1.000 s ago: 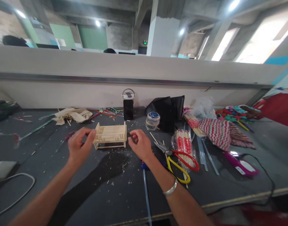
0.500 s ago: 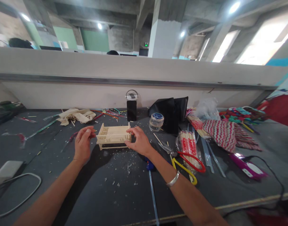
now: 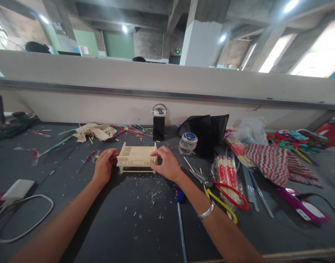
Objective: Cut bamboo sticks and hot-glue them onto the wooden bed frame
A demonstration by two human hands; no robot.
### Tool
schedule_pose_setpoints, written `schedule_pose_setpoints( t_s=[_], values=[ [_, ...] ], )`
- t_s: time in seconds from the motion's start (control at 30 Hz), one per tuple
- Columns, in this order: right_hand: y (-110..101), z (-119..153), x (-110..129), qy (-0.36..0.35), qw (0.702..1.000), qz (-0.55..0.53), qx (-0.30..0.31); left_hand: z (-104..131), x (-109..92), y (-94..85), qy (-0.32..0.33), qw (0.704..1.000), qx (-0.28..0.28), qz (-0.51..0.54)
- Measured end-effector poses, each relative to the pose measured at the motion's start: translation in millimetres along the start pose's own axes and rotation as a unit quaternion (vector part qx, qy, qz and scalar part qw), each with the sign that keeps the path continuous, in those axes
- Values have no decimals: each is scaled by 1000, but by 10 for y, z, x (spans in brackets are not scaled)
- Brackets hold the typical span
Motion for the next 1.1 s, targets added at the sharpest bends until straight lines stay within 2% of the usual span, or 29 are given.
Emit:
schedule_pose_setpoints(
  t_s=[0.77, 1.1],
  values=[
    [-3, 27, 18, 0, 1000, 3, 3, -26, 78, 19, -35, 999, 11, -1],
    [-6, 19, 30, -2, 1000, -5, 5, -35, 76, 13, -30, 999, 8, -16]
  ],
)
Point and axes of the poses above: each hand's wrist, its own z-axis away from the middle knuckle, its own y-axis out of the palm, x = y × z, the point moved 8 cm from there along -z, towards the middle knuckle, and after that the axes turned 8 degrees about -y, right-handed, at the moved point
